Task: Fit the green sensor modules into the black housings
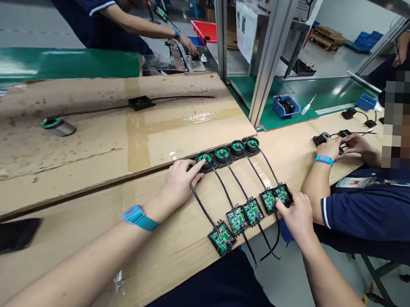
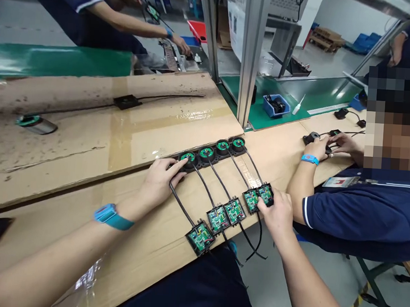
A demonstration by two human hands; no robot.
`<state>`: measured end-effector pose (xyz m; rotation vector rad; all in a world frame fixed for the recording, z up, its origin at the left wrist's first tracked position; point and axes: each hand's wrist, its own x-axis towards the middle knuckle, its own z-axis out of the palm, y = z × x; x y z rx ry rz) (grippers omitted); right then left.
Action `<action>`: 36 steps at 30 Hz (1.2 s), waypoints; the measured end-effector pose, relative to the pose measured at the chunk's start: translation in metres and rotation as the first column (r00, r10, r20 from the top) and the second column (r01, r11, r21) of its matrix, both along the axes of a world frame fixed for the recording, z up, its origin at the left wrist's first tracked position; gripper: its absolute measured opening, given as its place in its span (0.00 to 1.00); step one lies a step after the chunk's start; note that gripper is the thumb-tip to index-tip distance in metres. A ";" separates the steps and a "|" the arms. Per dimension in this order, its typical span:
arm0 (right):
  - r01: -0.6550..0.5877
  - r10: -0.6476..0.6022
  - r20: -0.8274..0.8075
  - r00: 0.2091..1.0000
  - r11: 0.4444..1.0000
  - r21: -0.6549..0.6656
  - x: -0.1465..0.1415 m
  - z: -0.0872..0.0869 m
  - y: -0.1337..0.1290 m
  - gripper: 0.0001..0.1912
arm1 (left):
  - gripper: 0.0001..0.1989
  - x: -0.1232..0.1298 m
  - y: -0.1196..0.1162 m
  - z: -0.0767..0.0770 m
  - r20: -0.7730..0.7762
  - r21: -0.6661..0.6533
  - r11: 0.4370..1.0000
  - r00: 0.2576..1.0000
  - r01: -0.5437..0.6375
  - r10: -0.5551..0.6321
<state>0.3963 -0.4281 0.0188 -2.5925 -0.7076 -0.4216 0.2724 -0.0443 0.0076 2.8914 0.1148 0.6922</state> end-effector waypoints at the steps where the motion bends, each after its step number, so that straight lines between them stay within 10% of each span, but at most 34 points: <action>1: 0.021 -0.021 0.011 1.000 1.000 -0.007 0.003 0.000 -0.002 0.23 | 0.21 0.003 -0.002 0.000 0.001 -0.012 1.000 1.000 0.007 -0.007; 15: 0.163 -0.159 0.033 0.987 0.963 -0.215 0.052 0.016 0.021 0.18 | 0.20 0.057 -0.034 0.003 -0.030 -0.032 0.999 0.999 -0.040 0.039; 21: 0.039 -0.033 0.047 0.998 0.991 -0.128 0.008 0.018 0.029 0.20 | 0.27 0.061 -0.036 0.004 0.022 -0.128 0.992 1.000 0.007 -0.004; 30: -0.244 0.231 -0.099 0.968 0.958 -0.151 -0.098 0.007 0.050 0.53 | 0.31 -0.071 -0.052 -0.002 0.020 -0.374 0.925 0.997 -0.064 0.077; 36: -0.352 0.333 -0.118 0.936 0.905 -0.238 -0.118 0.009 0.078 0.54 | 0.13 -0.178 -0.086 0.031 -0.345 -0.672 0.722 0.932 -0.166 -0.107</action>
